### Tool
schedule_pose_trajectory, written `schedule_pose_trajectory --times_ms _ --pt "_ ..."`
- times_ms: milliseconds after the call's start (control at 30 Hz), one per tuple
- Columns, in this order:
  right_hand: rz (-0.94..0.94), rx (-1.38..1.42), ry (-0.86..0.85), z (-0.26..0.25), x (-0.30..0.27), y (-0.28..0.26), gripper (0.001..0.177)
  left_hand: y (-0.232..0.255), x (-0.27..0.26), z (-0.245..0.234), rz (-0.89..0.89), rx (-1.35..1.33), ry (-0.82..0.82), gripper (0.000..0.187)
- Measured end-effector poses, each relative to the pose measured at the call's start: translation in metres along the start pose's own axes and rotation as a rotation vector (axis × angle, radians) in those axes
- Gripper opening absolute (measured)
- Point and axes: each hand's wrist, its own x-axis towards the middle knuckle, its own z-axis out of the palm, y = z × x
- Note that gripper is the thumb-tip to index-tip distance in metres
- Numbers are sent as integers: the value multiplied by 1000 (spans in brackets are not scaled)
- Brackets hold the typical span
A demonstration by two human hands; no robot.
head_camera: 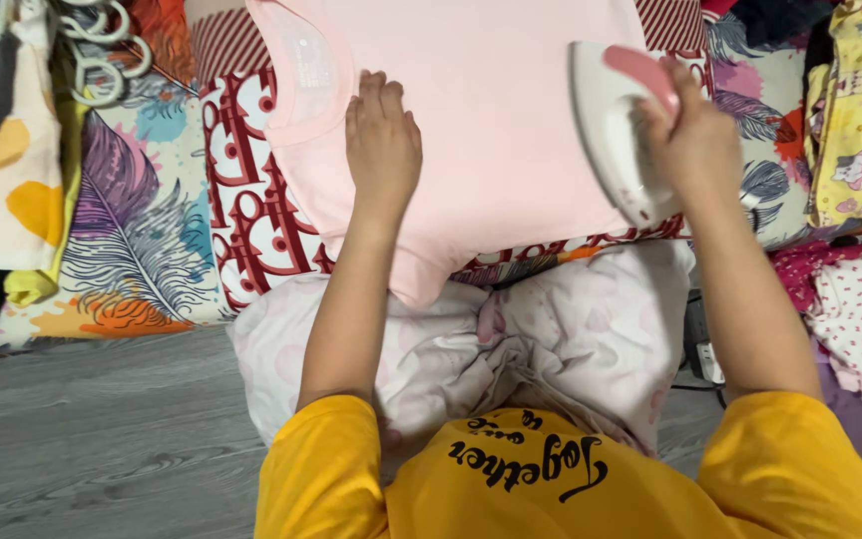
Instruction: The person irons a light pink short-sleeved shirt on a patterned cushion. They repeatedly smooth the fabric, move the iron across the front and back, and flip the shirt to iron both sides.
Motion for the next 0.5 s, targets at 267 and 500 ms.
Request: schedule_pose_trajectory --times_ms 267,500 --pt "15 -52 114 50 66 37 39 22 -6 23 -9 188 -236 68" --pt "49 -70 211 83 79 79 23 23 -9 14 1 180 -265 83"
